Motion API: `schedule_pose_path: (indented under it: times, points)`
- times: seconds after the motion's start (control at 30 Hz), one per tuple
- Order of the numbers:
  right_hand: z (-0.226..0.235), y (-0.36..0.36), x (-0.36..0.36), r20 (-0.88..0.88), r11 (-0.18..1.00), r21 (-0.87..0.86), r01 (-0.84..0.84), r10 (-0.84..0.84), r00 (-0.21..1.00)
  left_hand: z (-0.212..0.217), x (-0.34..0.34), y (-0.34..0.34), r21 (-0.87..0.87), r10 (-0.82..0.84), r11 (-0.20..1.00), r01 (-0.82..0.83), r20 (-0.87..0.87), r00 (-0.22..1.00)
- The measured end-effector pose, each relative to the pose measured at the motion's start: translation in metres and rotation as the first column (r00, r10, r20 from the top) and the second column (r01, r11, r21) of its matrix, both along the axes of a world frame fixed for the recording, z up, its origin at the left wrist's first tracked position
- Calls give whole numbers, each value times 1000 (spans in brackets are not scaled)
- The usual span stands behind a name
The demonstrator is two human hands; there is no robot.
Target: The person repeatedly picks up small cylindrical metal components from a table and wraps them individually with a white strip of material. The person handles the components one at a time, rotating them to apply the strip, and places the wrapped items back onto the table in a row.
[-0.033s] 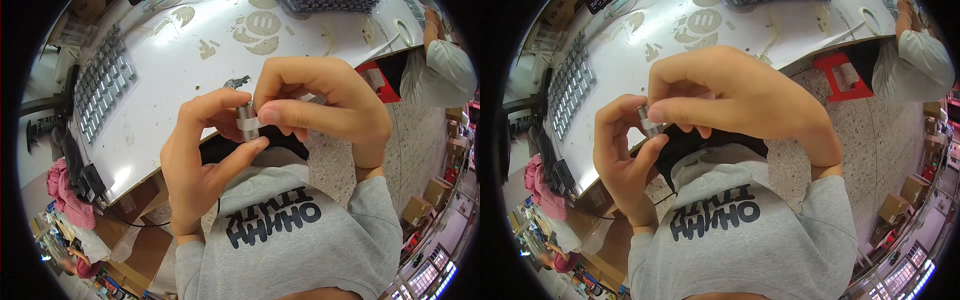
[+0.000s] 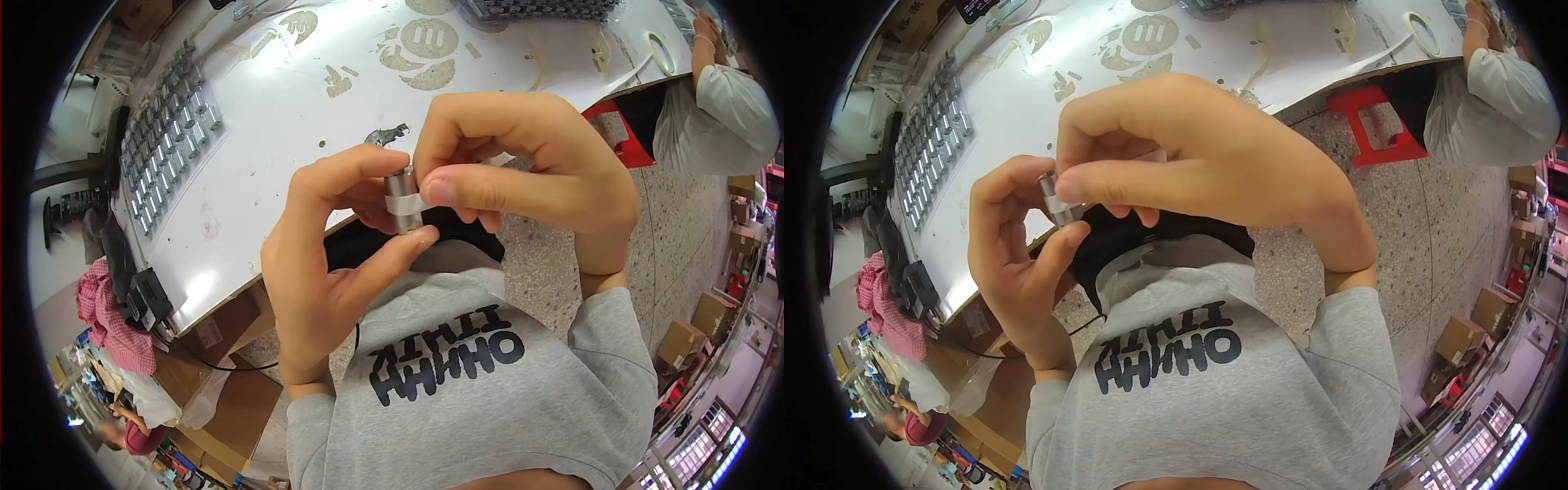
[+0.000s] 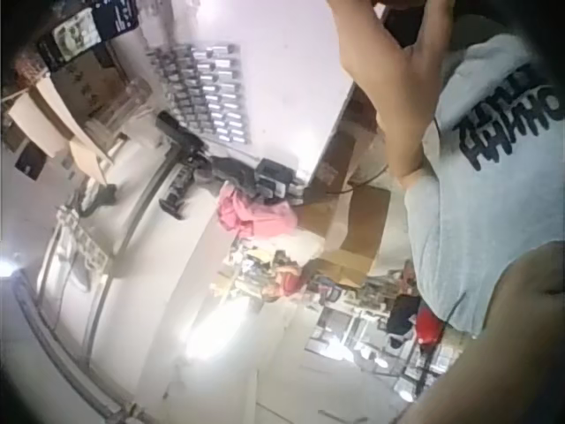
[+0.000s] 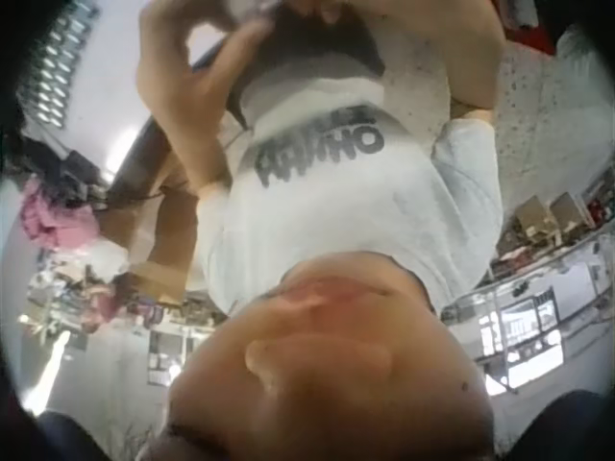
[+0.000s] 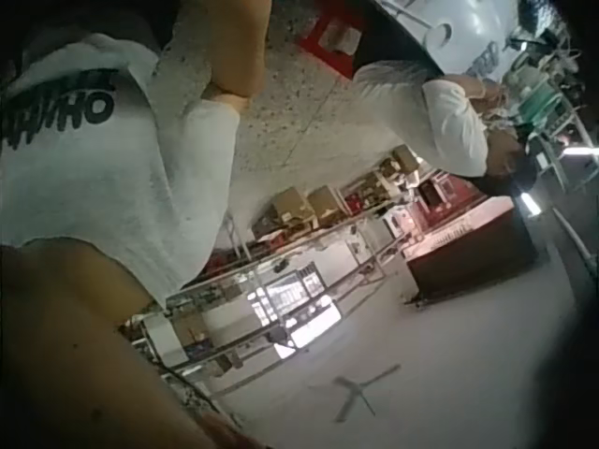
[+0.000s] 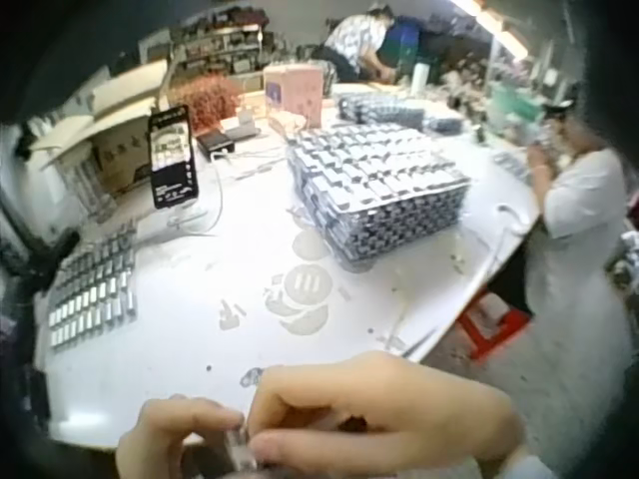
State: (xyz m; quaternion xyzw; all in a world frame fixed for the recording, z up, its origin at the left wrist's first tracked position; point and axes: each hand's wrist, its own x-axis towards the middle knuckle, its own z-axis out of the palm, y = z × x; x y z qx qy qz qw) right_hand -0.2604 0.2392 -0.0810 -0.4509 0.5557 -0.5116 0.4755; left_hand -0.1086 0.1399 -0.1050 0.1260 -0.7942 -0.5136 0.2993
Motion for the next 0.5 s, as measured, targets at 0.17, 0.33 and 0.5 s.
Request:
schedule_pose_path:
  times: [0.17,0.33,0.5]
  points:
    - [-2,-2,-1,18,1000,-12,-14,14,1000,-2,0,-1,46,3,999,-3,-8,1000]
    - [-6,-5,2,13,995,-94,31,-30,999,-3,0,-1,109,-9,994,16,-69,998]
    - [-7,-9,5,-74,989,-137,60,-71,995,-9,1,-2,169,-11,985,34,-137,990]
